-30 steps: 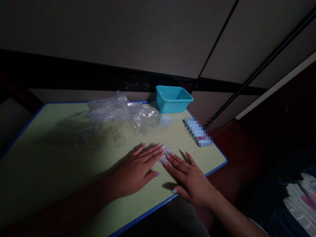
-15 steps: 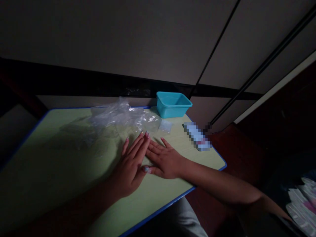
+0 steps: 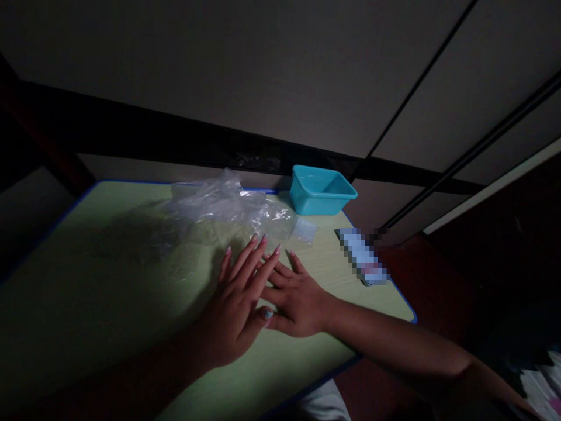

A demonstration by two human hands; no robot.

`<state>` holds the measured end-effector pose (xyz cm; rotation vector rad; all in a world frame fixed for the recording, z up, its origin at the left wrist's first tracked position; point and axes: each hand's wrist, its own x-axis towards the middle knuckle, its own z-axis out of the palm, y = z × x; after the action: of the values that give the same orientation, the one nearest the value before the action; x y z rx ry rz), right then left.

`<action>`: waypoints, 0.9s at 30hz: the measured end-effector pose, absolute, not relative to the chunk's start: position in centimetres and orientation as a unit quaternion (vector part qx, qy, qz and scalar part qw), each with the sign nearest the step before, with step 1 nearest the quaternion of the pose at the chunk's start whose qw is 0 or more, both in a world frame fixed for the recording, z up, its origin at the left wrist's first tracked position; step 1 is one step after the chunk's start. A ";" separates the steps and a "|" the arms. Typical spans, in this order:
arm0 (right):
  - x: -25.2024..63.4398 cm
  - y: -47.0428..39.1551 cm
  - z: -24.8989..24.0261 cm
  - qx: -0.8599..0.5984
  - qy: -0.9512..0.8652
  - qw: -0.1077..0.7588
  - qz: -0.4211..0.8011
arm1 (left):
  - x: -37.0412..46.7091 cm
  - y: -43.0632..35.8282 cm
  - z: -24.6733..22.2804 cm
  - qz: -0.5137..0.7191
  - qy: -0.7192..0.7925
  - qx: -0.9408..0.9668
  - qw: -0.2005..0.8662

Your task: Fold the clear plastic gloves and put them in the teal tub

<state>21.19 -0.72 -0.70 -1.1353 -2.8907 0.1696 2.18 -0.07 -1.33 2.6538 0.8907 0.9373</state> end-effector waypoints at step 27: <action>26.5 0.0 0.5 -0.539 -0.797 0.237 0.134 | 2.3 -0.2 -1.4 0.201 0.223 0.952 0.060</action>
<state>26.52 -0.03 0.54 -1.4774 -2.1840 0.3683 2.30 -0.15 -1.36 2.8826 0.6738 0.6098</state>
